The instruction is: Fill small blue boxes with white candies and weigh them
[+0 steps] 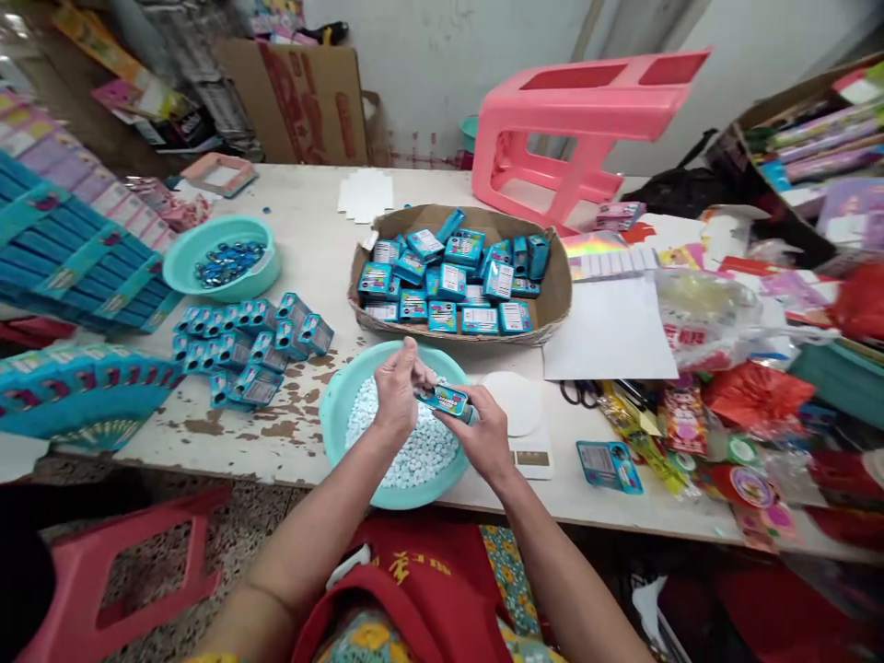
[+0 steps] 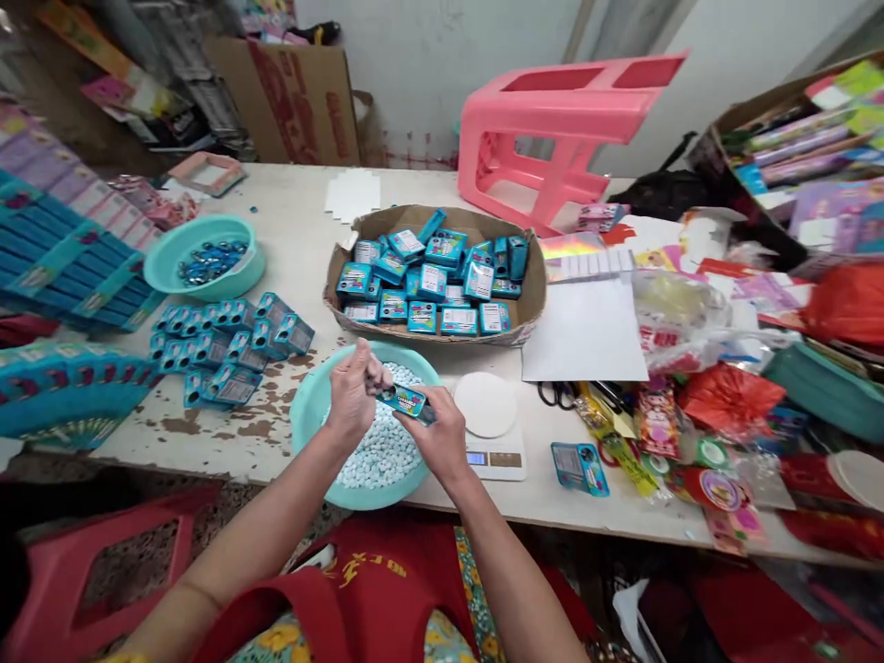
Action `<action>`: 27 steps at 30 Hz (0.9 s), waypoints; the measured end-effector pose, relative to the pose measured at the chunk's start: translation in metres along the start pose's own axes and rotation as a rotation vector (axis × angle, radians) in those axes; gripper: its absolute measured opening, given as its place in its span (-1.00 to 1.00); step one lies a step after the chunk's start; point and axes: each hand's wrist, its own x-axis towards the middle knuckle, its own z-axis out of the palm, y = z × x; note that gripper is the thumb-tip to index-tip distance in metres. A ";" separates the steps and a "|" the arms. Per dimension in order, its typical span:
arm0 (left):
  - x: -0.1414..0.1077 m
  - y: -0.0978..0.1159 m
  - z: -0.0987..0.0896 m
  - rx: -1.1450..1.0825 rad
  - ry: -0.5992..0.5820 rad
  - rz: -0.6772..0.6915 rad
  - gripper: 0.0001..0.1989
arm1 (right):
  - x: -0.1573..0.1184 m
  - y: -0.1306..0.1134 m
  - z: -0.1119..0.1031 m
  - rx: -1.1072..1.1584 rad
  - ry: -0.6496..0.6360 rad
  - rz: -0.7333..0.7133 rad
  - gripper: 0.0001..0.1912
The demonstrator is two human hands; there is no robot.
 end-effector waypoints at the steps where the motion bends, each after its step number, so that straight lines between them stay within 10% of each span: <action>1: 0.001 -0.001 -0.003 0.025 0.009 0.020 -0.52 | -0.001 -0.001 0.007 0.003 -0.007 0.001 -0.68; 17: 0.028 -0.007 -0.035 0.202 0.095 0.045 -0.63 | 0.006 0.009 -0.003 0.178 -0.018 0.201 -0.66; 23: 0.128 -0.023 -0.005 0.844 -0.024 0.285 -0.78 | -0.001 0.059 -0.064 0.164 0.207 0.342 -0.64; 27: 0.215 -0.066 0.054 1.071 -0.086 0.062 -0.61 | 0.001 0.115 -0.076 0.129 0.337 0.406 -0.59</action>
